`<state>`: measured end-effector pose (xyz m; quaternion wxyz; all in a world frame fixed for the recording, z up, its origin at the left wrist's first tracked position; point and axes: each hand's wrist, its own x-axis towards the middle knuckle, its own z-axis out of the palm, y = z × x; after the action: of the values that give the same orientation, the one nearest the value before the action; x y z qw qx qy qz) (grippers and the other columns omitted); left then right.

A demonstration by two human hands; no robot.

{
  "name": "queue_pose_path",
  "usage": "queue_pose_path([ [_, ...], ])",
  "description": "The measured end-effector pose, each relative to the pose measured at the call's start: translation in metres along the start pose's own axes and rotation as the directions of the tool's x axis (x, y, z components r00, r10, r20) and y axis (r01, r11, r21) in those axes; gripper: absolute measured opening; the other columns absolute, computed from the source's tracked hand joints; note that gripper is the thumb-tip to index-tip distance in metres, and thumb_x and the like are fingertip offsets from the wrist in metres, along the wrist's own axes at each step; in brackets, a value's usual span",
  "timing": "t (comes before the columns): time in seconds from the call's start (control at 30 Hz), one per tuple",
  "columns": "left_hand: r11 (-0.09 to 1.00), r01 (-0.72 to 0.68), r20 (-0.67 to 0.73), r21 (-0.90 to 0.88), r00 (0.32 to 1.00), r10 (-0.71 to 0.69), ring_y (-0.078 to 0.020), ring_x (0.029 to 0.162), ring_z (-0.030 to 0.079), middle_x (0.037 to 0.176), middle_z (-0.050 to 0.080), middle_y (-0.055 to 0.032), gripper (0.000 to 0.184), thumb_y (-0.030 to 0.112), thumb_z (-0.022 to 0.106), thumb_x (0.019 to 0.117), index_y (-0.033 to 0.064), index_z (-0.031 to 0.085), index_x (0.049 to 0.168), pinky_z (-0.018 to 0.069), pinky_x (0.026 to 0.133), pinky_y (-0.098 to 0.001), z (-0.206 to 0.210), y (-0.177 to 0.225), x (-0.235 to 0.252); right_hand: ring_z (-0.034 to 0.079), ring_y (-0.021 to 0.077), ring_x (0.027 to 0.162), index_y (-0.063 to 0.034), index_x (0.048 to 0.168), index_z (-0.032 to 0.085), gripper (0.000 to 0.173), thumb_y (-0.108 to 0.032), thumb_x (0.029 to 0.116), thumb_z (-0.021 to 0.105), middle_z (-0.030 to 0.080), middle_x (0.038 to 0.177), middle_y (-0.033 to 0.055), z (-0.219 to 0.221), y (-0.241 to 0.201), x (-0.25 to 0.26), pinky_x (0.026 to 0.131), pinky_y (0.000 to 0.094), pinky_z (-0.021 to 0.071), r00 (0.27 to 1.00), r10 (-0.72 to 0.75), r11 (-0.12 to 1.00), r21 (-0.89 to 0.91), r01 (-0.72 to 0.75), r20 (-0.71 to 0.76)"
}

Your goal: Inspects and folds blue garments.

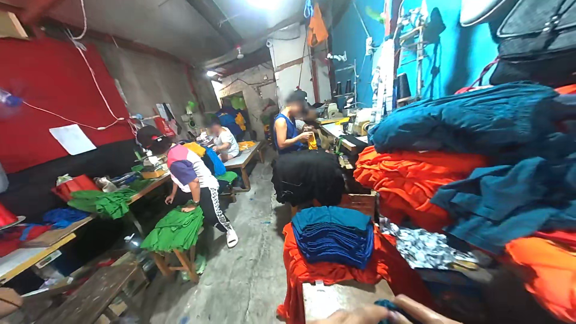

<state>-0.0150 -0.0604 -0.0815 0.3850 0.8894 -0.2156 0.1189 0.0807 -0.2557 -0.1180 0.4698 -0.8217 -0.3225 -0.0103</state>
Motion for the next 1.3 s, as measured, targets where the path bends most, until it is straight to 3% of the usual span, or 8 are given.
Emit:
queue_pose_path([
  [0.2,0.992,-0.01,0.318,0.127,0.948,-0.031,-0.0165,0.085,0.068,0.101,0.071,-0.0094,0.034,0.003,0.061,0.0965,0.0078,0.065,0.13,0.0579,0.077,-0.0375,-0.085,0.009,0.066,0.069,0.0115,0.084,-0.0135,0.1,0.076,0.021,-0.029,0.0923,0.063,0.073,0.09,0.0009,0.001,-0.016,0.003,0.072,0.0392,0.0562,0.938,0.002,0.998,0.06,0.02,-0.346],
  [0.33,1.0,-0.005,0.222,-0.007,0.975,0.006,0.0015,0.074,0.061,0.088,0.066,0.0086,0.037,0.012,0.062,0.0948,0.0194,0.064,0.131,0.0532,0.066,-0.0155,-0.09,0.004,0.045,0.064,-0.0077,0.08,-0.0247,0.098,0.075,0.012,-0.031,0.0942,0.066,0.07,0.086,-0.0164,-0.025,-0.01,-0.004,0.07,0.0139,0.0541,0.979,-0.136,0.958,0.23,0.169,-0.15],
  [0.43,0.972,0.227,0.054,-0.067,0.973,-0.223,0.0051,0.072,0.065,0.079,0.07,0.009,0.016,-0.008,0.071,0.0858,0.0039,0.07,0.096,0.0551,0.068,-0.0126,-0.075,0.033,0.027,0.061,-0.0091,0.078,-0.0154,0.106,0.074,0.02,-0.028,0.1008,0.059,0.069,0.085,-0.0133,-0.044,0.0,-0.007,0.068,0.0102,0.0509,0.957,-0.277,0.944,0.21,0.253,0.091],
  [0.67,0.956,-0.292,0.449,-0.03,0.851,0.274,0.0017,0.098,0.067,0.12,0.071,0.0012,0.03,0.01,0.055,0.1019,0.01,0.067,0.129,0.0547,0.078,-0.0134,-0.075,-0.084,0.037,0.062,0.0066,0.082,-0.0108,0.101,0.075,0.025,-0.027,0.1019,0.056,0.068,0.087,-0.0019,-0.035,0.032,0.017,0.073,0.0307,0.0495,0.953,-0.238,0.969,-0.023,0.247,0.187],
  [0.77,0.959,0.146,0.399,0.243,0.886,-0.236,-0.0049,0.092,0.067,0.111,0.074,0.0061,0.031,-0.001,0.057,0.0992,0.017,0.075,0.116,0.0549,0.083,-0.0301,-0.033,-0.029,0.051,0.062,0.0264,0.092,-0.0069,0.104,0.075,0.027,-0.026,0.103,0.056,0.064,0.092,0.0105,-0.022,0.048,0.03,0.078,0.0502,0.0484,0.972,-0.085,0.986,-0.12,0.113,0.218],
  [1.0,0.937,0.159,0.352,0.311,0.896,-0.269,-0.0198,0.105,0.068,0.117,0.072,-0.0074,0.033,-0.003,0.056,0.0988,0.0099,0.072,0.124,0.0537,0.093,-0.043,0.004,-0.042,0.062,0.062,0.0258,0.082,-0.0002,0.097,0.069,0.025,-0.02,0.1043,0.056,0.065,0.085,0.0136,-0.012,0.071,0.044,0.074,0.0484,0.0466,0.967,0.105,0.994,-0.028,-0.101,0.232],
  [1.13,0.934,0.102,0.251,0.343,0.948,-0.196,-0.024,0.098,0.068,0.105,0.072,-0.0097,0.019,0.014,0.066,0.0984,0.0078,0.075,0.113,0.0552,0.085,-0.0468,0.029,-0.046,0.058,0.063,0.0114,0.075,-0.0049,0.115,0.052,0.015,-0.017,0.108,0.048,0.063,0.09,0.0057,0.014,0.062,0.027,0.066,0.0296,0.0537,0.839,0.431,0.592,0.598,-0.54,0.331],
  [1.3,0.807,0.266,0.187,0.528,0.89,-0.416,-0.0307,0.092,0.067,0.106,0.068,-0.0147,0.052,0.052,0.073,0.0893,0.0078,0.071,0.117,0.0528,0.075,-0.0504,0.042,-0.022,0.057,0.06,0.0129,0.081,-0.0101,0.129,0.046,0.024,-0.022,0.1078,0.051,0.06,0.099,0.0054,0.037,0.044,0.013,0.069,0.0301,0.0519,0.755,0.564,0.138,0.863,-0.485,0.334],
])
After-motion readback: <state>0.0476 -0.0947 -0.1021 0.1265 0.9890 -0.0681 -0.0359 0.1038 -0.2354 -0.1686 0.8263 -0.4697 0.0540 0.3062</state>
